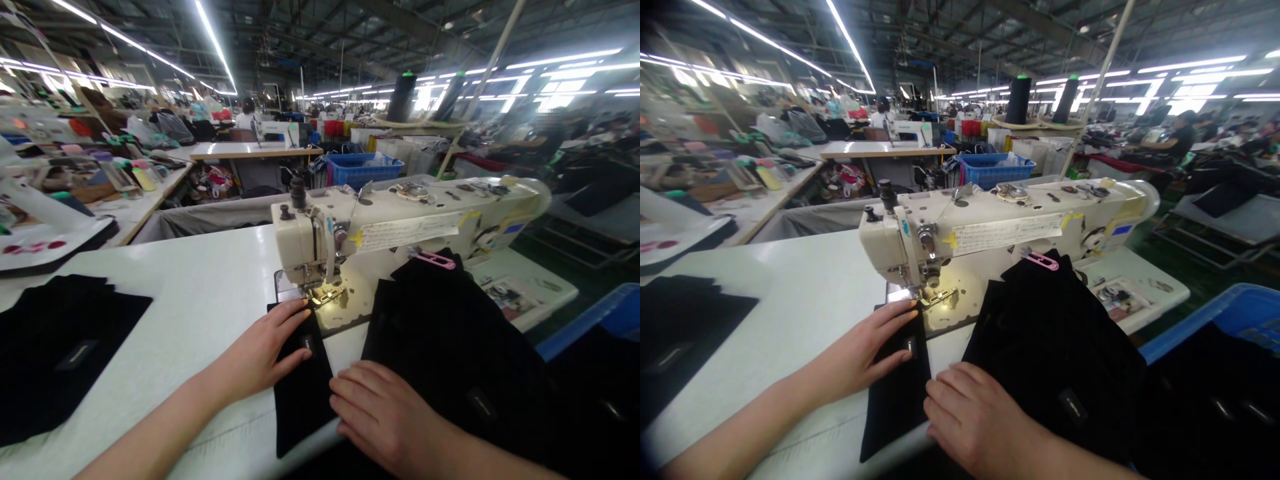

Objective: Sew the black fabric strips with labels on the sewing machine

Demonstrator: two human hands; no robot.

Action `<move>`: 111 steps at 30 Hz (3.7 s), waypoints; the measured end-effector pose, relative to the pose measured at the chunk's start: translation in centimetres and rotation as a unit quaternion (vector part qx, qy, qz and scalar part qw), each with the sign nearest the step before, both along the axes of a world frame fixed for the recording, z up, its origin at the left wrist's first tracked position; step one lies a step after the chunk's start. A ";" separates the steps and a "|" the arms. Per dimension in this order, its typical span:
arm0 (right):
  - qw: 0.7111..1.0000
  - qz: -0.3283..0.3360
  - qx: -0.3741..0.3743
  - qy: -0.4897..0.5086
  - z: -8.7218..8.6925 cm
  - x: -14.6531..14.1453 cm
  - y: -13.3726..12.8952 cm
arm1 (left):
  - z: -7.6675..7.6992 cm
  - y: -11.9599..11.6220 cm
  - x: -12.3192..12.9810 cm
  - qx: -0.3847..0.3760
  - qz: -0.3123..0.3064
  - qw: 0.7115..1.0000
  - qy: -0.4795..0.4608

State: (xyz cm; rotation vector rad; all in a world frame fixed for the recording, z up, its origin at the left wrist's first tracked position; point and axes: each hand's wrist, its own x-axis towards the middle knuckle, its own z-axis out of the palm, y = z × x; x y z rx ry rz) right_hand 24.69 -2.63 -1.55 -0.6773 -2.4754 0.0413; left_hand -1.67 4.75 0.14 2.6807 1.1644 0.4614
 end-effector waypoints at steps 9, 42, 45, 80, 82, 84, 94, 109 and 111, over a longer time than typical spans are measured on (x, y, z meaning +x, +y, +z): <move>0.999 -0.009 -0.012 -0.038 0.0 -0.1 -0.1 | -0.1 0.6 -0.1 -0.002 0.004 1.000 -0.003; 0.994 0.010 -0.029 -0.101 1.7 -0.1 0.2 | 0.9 -7.9 1.2 0.137 -0.139 0.976 0.097; 0.994 0.005 -0.048 -0.101 1.8 -0.3 0.6 | 0.8 -7.4 1.0 0.128 -0.130 0.980 0.080; 0.978 -0.114 -0.079 -0.152 3.4 -3.4 6.9 | 0.3 1.2 -1.3 0.078 -0.104 0.991 0.029; 0.978 -0.124 -0.077 -0.150 3.2 -3.6 7.1 | 0.5 1.6 -1.3 0.077 -0.103 0.991 0.025; 0.977 -0.131 -0.073 -0.149 3.1 -3.8 7.4 | 0.6 2.0 -1.4 0.079 -0.105 0.991 0.025; 0.973 -0.157 -0.069 -0.157 2.9 -4.4 8.1 | 0.3 4.5 -2.1 0.063 -0.106 0.992 0.040; 0.981 -0.094 -0.025 -0.167 2.8 -4.5 3.7 | 0.7 5.5 -1.8 0.064 -0.083 0.994 0.015; 0.983 -0.083 -0.024 -0.161 2.4 -4.5 3.0 | 0.7 5.4 -1.8 0.064 -0.079 0.995 0.010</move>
